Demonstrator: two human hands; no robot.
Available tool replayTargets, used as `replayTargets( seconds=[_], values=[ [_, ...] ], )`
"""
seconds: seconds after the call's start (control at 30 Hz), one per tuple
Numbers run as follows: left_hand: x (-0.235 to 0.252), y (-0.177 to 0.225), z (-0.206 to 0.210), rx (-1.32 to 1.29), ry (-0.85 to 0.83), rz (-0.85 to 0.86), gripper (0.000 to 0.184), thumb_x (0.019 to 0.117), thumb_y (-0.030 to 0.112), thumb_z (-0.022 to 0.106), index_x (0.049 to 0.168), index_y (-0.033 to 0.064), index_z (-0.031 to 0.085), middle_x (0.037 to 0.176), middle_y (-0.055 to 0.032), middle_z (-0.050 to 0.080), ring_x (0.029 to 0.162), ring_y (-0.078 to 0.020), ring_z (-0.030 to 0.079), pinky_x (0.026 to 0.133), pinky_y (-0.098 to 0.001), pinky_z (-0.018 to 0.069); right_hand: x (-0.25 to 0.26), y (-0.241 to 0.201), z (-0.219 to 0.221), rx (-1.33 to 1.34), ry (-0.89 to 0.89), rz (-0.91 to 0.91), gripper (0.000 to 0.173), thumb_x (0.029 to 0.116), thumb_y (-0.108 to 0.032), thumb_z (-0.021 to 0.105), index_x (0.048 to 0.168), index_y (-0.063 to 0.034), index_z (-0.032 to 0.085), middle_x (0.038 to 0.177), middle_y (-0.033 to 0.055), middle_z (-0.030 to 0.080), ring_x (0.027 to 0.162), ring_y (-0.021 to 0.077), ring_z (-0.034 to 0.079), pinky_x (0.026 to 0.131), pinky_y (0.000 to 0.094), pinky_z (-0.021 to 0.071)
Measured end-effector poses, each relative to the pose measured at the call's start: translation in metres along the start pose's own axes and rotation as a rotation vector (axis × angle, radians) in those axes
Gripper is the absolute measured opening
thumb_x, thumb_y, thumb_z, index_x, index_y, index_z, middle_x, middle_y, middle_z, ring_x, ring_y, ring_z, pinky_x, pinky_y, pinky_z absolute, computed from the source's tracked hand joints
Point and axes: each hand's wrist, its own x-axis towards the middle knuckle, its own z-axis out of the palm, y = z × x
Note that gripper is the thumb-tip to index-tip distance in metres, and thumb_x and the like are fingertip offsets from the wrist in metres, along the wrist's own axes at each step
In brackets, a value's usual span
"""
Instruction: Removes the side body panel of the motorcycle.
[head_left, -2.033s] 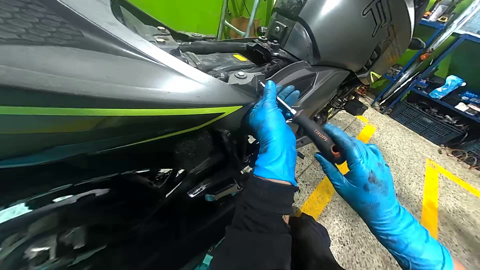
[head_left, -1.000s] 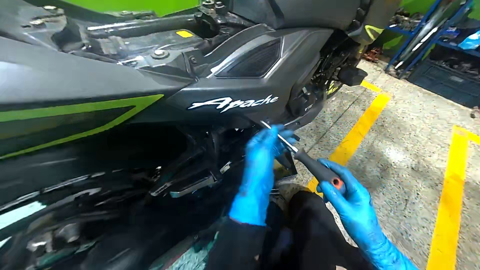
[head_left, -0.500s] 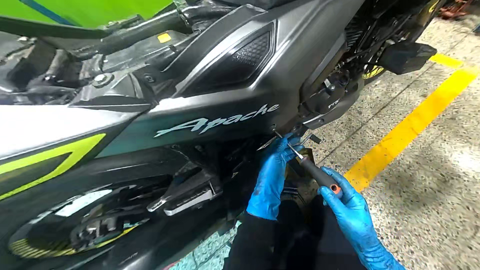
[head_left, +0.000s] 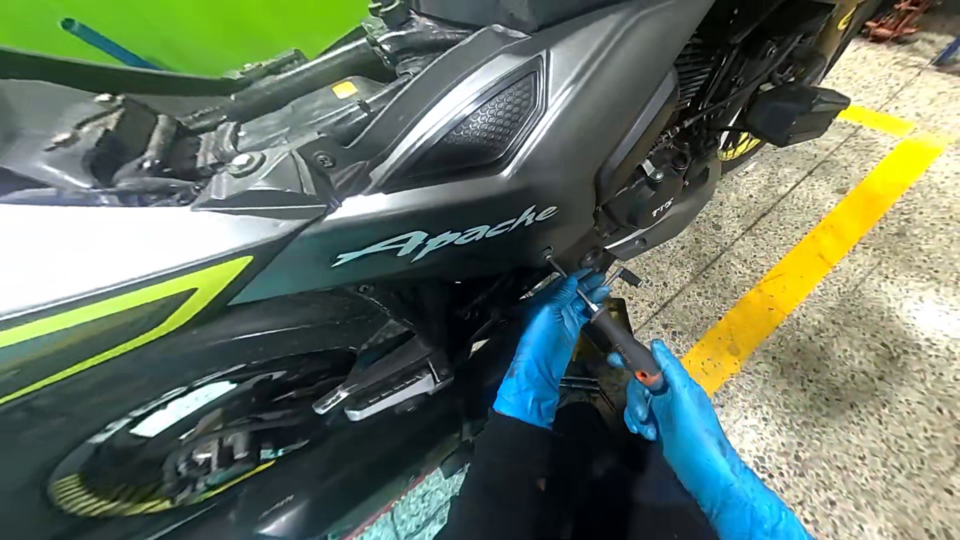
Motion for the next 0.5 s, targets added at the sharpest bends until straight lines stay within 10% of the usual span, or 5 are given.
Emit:
replayTargets(
  seconds=[0.1, 0.2, 0.27, 0.37, 0.5],
  values=[
    [-0.009, 0.006, 0.011, -0.005, 0.095, -0.036, 0.031, 0.1114, 0.024, 0.043, 0.136, 0.0079, 0.053, 0.12, -0.0074, 0.066, 0.105, -0.0152, 0.065, 0.088, -0.029, 0.0538, -0.002, 0.006, -0.01, -0.45, 0.061, -0.297, 0.038, 0.1087, -0.029, 0.04, 0.131, -0.0043, 0.058, 0.087, 0.0004, 0.068, 0.07, 0.0089, 0.065, 0.063, 0.0256, 0.0561],
    [0.005, 0.004, 0.009, -0.032, 0.13, -0.023, 0.024, 0.1052, 0.021, 0.058, 0.125, 0.0085, 0.063, 0.107, -0.0055, 0.074, 0.09, -0.0125, 0.072, 0.078, -0.0255, 0.0591, -0.002, 0.017, -0.013, -0.89, 0.302, -0.71, 0.057, 0.0897, -0.039, 0.07, 0.132, -0.0014, 0.064, 0.099, 0.0078, 0.076, 0.082, 0.0173, 0.072, 0.074, 0.0378, 0.0589],
    [0.013, 0.002, 0.005, -0.033, 0.103, -0.029, 0.023, 0.1035, 0.024, 0.061, 0.121, 0.0099, 0.065, 0.1, -0.0034, 0.073, 0.082, -0.0107, 0.069, 0.073, -0.0243, 0.0569, -0.006, 0.006, -0.005, -0.531, 0.213, -0.463, 0.028, 0.1002, -0.024, 0.058, 0.118, -0.0028, 0.066, 0.07, -0.0031, 0.066, 0.057, 0.006, 0.062, 0.053, 0.0234, 0.0545],
    [0.027, -0.003, -0.011, -0.025, -0.062, -0.07, 0.029, 0.1094, 0.028, 0.048, 0.127, 0.0089, 0.061, 0.106, -0.0046, 0.071, 0.086, -0.0129, 0.068, 0.079, -0.0276, 0.0569, -0.004, -0.01, -0.007, -0.139, 0.024, -0.088, 0.071, 0.1113, -0.045, 0.015, 0.098, -0.0015, 0.069, 0.046, -0.0025, 0.049, 0.035, 0.0075, 0.044, 0.036, 0.0248, 0.0409],
    [0.042, -0.008, -0.003, -0.076, 0.064, -0.099, 0.017, 0.1044, 0.014, 0.059, 0.116, 0.0026, 0.064, 0.088, -0.0069, 0.069, 0.072, -0.0122, 0.063, 0.065, -0.0252, 0.0533, -0.008, -0.012, -0.015, -0.386, -0.009, -0.232, 0.048, 0.1109, -0.028, 0.029, 0.142, 0.0027, 0.051, 0.073, 0.0012, 0.064, 0.055, 0.0088, 0.057, 0.05, 0.0248, 0.0505]
  ],
)
